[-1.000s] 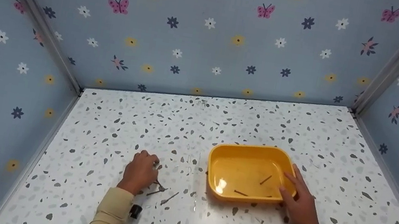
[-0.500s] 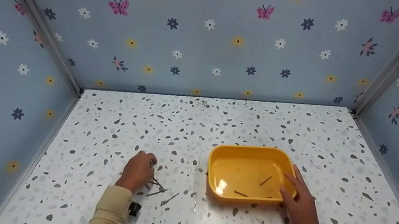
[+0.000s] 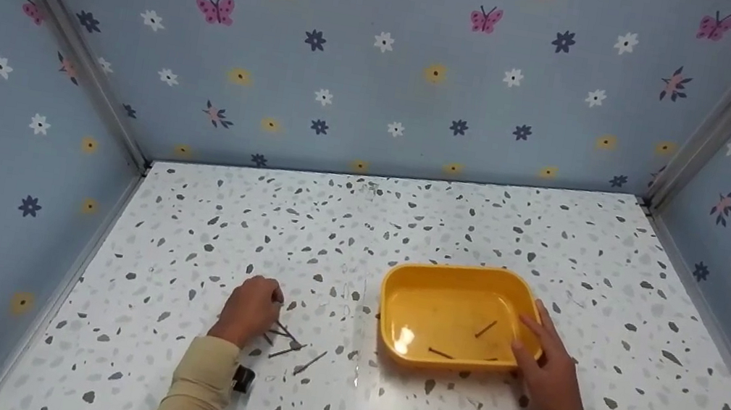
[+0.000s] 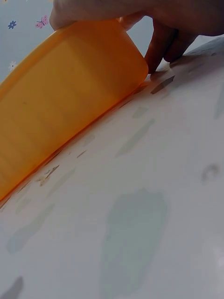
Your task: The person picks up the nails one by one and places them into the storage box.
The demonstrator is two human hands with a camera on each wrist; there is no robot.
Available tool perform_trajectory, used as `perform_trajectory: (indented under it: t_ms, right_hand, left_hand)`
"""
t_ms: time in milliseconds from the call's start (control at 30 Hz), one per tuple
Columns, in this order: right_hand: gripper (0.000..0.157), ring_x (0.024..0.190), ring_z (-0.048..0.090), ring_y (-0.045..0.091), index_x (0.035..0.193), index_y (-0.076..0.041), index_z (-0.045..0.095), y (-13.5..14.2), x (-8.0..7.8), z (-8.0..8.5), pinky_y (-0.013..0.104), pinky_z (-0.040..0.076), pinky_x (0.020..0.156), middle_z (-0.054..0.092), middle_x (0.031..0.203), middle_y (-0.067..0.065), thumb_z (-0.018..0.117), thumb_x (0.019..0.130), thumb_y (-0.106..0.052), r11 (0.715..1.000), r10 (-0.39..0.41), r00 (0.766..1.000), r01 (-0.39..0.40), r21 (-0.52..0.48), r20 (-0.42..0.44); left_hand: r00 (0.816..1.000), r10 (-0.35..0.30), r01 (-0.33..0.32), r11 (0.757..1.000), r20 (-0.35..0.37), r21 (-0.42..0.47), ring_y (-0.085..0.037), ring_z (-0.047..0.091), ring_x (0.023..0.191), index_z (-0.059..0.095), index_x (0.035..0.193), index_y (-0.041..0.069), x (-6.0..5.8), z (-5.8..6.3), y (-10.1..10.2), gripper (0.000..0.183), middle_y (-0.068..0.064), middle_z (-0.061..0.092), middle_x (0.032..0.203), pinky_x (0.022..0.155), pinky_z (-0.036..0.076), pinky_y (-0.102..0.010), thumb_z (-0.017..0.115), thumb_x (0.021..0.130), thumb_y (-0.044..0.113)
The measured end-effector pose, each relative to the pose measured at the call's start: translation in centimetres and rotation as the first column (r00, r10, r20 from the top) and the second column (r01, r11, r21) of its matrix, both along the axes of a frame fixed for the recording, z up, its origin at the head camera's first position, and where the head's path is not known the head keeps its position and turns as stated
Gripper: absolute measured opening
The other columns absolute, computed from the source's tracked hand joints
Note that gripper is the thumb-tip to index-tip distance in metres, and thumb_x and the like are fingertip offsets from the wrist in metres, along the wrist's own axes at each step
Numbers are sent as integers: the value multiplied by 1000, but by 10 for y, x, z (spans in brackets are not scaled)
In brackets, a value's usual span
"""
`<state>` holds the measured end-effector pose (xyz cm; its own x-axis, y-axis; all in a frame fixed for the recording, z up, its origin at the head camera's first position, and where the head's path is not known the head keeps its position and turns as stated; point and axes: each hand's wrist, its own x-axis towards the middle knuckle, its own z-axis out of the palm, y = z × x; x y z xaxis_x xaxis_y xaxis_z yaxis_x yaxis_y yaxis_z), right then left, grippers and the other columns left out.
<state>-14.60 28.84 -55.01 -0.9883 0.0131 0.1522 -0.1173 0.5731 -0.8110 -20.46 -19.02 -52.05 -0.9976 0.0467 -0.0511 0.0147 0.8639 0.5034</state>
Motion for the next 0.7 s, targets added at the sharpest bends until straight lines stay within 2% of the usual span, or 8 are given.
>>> perform_trajectory:
  t_ms: [167, 233, 300, 400, 467, 533, 700]
  right_hand:
    - [51, 151, 17, 25, 150, -13, 46, -1, -1, 1, 42, 19, 119, 16, 166, -7, 57, 103, -32, 1000, -2, 1000, 2, 0, 19]
    - [52, 151, 16, 25, 150, -13, 46, -1, -1, 2, 43, 18, 119, 15, 166, -7, 57, 103, -33, 1000, -1, 1000, 1, 0, 25]
    - [52, 151, 17, 25, 149, -14, 47, -1, -1, 2, 38, 19, 119, 16, 166, -7, 57, 103, -34, 1000, -4, 1000, 4, 10, 19]
    - [51, 151, 19, 25, 148, -14, 49, -1, -1, 2, 24, 20, 115, 18, 166, -6, 57, 103, -35, 1000, -10, 1000, 10, 27, 9]
    - [50, 150, 20, 25, 147, -15, 49, -1, -1, 2, 21, 21, 114, 18, 165, -5, 57, 103, -36, 999, -14, 1000, 13, 36, 4]
    - [51, 150, 20, 25, 148, -15, 49, -1, -1, 2, 26, 22, 115, 18, 166, -5, 57, 103, -37, 999, -13, 1000, 13, 37, 5]
    - [52, 151, 18, 26, 149, -15, 48, -2, -2, 2, 49, 24, 116, 16, 166, -6, 56, 103, -38, 1000, -11, 1000, 11, 26, 17]
  left_hand:
    - [1000, -2, 2, 1000, 17, -12, -20, 58, 71, 69, 87, 6, 0, 3, 1, 7, -5, 63, 82, 66, 50, -41, 65, 93, 4]
    - [1000, -3, 4, 1000, 12, -22, -19, 57, 69, 68, 86, 6, 1, 3, 2, 8, -5, 62, 81, 65, 49, -40, 64, 93, 4]
    - [1000, -10, 10, 1000, 2, -25, -19, 57, 67, 67, 85, 6, 2, 3, 2, 9, -4, 62, 79, 64, 49, -40, 64, 93, 3]
    - [1000, -24, 23, 999, -19, -30, -19, 56, 65, 66, 84, 7, 2, 2, 2, 11, -4, 61, 76, 62, 48, -39, 63, 93, 2]
    - [999, -32, 31, 999, -32, -36, -19, 56, 64, 65, 83, 6, 2, 2, 2, 10, -4, 61, 76, 61, 48, -39, 64, 92, 1]
    - [998, -35, 33, 998, -43, -51, -18, 56, 64, 65, 84, 5, 1, 1, 2, 7, -5, 62, 77, 62, 49, -40, 65, 90, 1]
    - [999, -29, 25, 996, -45, -89, -19, 57, 64, 65, 85, 5, -2, 0, 2, 4, -5, 64, 77, 62, 49, -41, 68, 86, 3]
